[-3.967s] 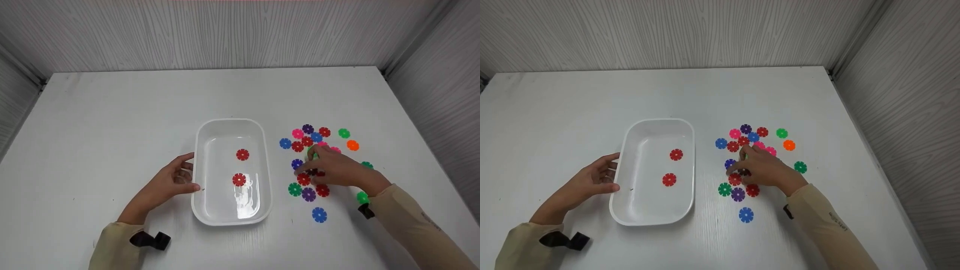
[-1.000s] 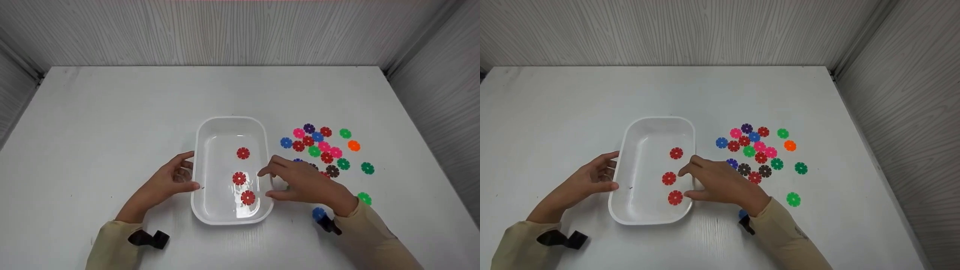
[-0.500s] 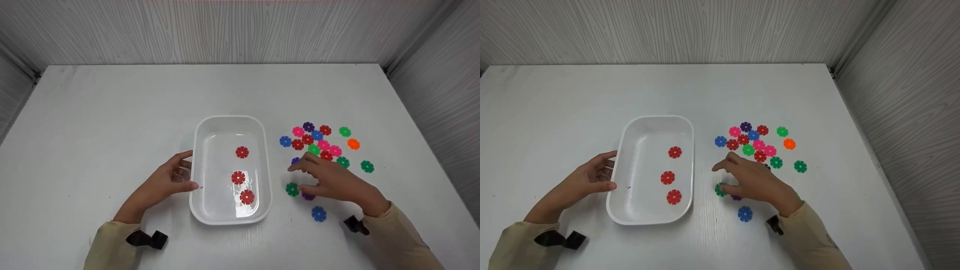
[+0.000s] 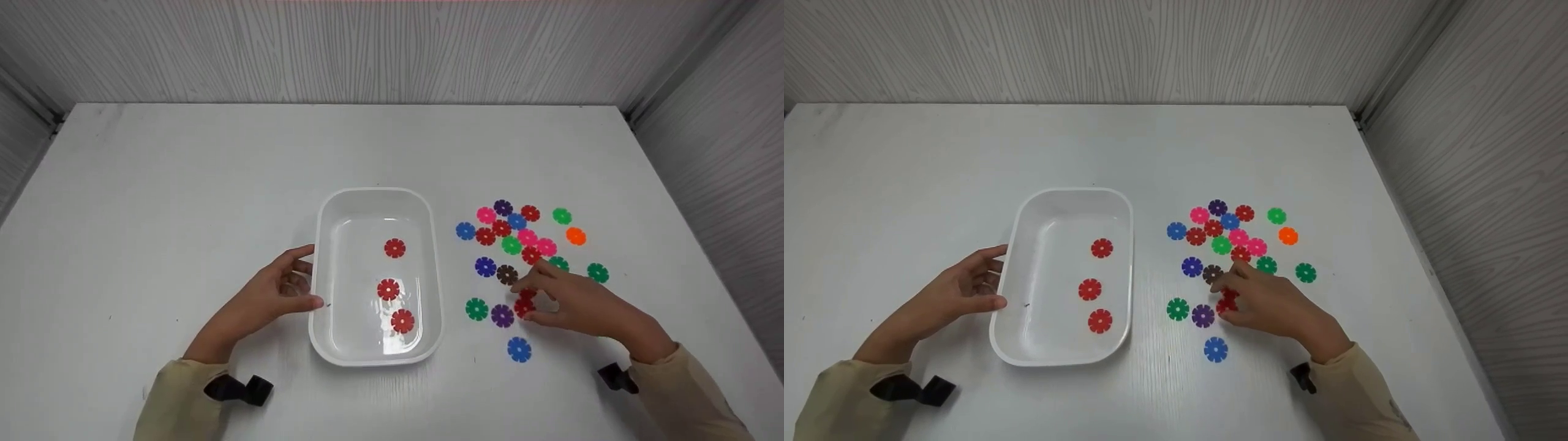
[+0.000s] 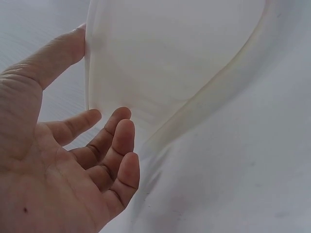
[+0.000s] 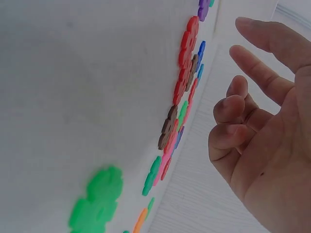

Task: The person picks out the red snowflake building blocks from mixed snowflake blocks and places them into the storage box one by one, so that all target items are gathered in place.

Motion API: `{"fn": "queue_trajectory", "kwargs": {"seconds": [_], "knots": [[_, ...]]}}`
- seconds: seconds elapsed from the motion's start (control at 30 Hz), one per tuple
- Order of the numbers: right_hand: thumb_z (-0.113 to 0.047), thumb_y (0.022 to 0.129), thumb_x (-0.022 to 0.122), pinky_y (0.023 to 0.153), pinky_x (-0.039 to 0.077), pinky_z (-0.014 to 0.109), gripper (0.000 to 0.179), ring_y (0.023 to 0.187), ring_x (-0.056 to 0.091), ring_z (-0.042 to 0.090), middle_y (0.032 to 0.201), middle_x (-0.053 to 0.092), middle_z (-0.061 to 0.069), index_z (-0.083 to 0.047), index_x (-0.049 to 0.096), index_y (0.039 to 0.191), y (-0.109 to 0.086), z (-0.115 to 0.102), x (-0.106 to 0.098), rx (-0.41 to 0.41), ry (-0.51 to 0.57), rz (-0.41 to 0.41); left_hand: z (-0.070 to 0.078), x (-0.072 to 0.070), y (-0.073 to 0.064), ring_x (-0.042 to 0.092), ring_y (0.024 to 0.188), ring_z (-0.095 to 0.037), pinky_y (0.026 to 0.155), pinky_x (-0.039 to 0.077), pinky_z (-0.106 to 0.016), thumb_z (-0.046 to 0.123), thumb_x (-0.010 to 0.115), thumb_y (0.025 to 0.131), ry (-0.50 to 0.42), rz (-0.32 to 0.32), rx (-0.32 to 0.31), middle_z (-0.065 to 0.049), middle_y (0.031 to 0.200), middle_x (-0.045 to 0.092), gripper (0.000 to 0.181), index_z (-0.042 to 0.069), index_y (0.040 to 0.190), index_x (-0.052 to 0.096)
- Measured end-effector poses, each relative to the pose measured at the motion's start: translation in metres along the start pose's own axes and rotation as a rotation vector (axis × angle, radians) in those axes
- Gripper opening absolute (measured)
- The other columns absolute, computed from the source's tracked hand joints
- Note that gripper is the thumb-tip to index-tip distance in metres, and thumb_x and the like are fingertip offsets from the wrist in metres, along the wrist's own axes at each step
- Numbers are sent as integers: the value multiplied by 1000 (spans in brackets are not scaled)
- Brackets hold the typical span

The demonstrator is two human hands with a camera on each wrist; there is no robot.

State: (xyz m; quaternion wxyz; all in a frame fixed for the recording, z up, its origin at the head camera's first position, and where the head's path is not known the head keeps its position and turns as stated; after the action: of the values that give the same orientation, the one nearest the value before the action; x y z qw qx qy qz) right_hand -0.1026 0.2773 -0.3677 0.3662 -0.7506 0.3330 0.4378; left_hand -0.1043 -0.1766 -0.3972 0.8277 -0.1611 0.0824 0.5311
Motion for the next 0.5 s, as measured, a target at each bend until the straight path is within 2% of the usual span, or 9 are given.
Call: {"fn": "queue_trajectory", "kwargs": {"seconds": [0.17,0.5], "knots": [[-32,78,79,76,55,27,45,102,57,13,110,55,-4,-27,62,119,-3,7,2,7,-29,-25,0,0,0,54,99,-20,84,46,-23,21,78,80,3,2,-8,-11,122,54,82,13,148,34],[-21,79,79,70,53,23,43,99,58,16,106,56,-2,-27,64,119,-4,11,1,-37,-66,-33,-1,-1,-1,54,99,-21,84,46,-23,21,78,80,-15,2,1,-11,122,54,80,15,148,35]]}}
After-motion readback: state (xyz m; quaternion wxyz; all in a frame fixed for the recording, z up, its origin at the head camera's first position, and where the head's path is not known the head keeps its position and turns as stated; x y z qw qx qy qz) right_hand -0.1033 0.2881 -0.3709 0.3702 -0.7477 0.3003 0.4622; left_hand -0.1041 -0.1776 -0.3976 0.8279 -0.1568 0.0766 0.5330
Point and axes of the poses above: each hand's wrist, its own y-axis towards the middle knuckle, its own x-axis out of the palm, z = x × y, the point moved 1 cm from there along y, towards the middle knuckle
